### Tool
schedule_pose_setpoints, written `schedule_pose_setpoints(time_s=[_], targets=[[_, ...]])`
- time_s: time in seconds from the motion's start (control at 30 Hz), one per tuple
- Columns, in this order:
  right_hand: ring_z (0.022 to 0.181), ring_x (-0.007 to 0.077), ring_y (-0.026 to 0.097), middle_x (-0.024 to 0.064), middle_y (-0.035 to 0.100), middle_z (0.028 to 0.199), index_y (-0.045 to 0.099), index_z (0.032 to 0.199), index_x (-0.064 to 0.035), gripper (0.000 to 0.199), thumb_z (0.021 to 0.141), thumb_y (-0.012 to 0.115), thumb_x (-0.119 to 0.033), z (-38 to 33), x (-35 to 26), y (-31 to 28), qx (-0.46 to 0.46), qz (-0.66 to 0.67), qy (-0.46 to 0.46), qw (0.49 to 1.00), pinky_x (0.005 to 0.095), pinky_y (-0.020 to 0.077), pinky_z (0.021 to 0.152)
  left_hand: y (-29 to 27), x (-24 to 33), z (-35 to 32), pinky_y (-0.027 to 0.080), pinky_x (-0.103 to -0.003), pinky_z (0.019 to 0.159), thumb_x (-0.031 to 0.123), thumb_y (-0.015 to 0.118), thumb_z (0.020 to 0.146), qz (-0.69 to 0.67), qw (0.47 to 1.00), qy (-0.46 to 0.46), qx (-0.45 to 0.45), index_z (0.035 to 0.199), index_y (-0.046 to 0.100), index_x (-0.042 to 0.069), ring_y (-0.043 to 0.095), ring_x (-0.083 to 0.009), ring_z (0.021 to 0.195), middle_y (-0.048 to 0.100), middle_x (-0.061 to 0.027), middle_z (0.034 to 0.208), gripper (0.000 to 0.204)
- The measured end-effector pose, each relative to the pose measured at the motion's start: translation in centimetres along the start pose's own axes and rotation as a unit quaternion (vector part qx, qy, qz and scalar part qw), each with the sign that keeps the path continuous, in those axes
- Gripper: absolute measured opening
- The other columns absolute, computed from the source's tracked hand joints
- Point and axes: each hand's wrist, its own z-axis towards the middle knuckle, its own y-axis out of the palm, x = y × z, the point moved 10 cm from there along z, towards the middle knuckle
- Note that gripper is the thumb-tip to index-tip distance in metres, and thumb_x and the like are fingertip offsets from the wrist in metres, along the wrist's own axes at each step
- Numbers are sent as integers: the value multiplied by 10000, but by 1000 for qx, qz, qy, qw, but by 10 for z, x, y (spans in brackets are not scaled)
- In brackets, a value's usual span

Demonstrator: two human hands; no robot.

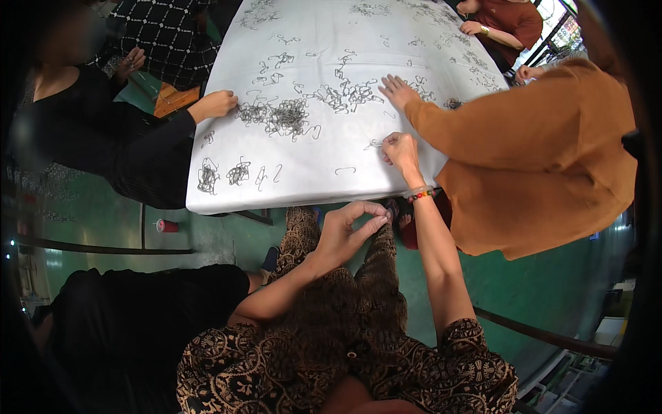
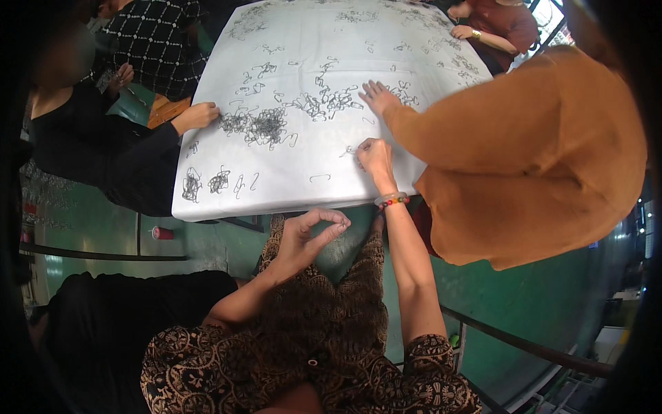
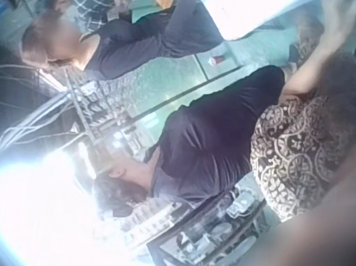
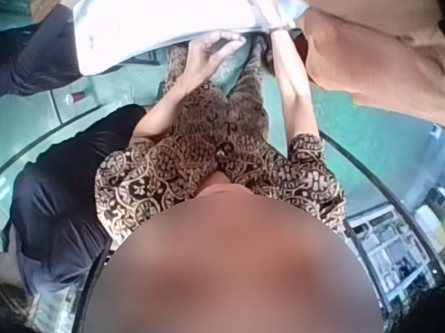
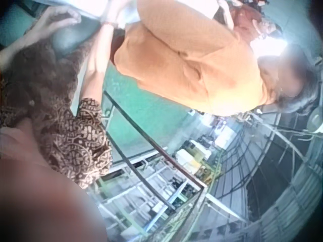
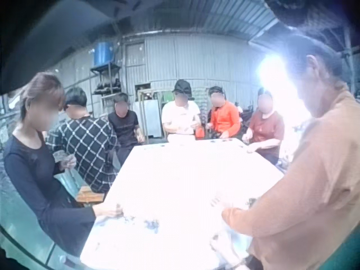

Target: The person arranges paperclips on a large white sheet of paper spread across a table. They pick up paperclips from piles and place them in specific positions, forming patterns or shapes. Other people around the table are also arranging paperclips.

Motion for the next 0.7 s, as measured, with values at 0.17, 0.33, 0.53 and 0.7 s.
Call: schedule_pose_setpoints(time_s=[0.17,0.33,0.53,0.7], targets=[[563,163,671,137,657,579,700,806,59,113,745,664,-30,10,2,1,-4,92,-30,995,270,544,562,1,-3,0,510,-276,813,108,685,873,18,1000,10,-3,1008,677,10,660,-136,892,711,-94,964,167],[620,209,679,160,689,777,654,887,132,156,811,645,-3,15,14,21,-35,360,58,930,282,574,612,1,-10,4,512,-278,858,60,669,880,29,999,-20,-16,982,673,-7,647,-116,920,710,-75,980,122],[621,186,677,136,685,767,655,935,105,163,807,633,8,8,-30,-2,71,71,-137,985,289,554,607,-3,-11,6,508,-267,855,61,664,885,27,999,-26,-5,987,670,-8,638,-106,923,710,-70,974,123],[695,209,676,126,661,795,605,1019,86,182,847,582,29,22,-7,2,47,294,-28,954,324,556,605,-5,-5,7,509,-260,828,84,674,883,22,1000,-9,4,1003,676,-1,649,-112,895,713,-75,964,146]])
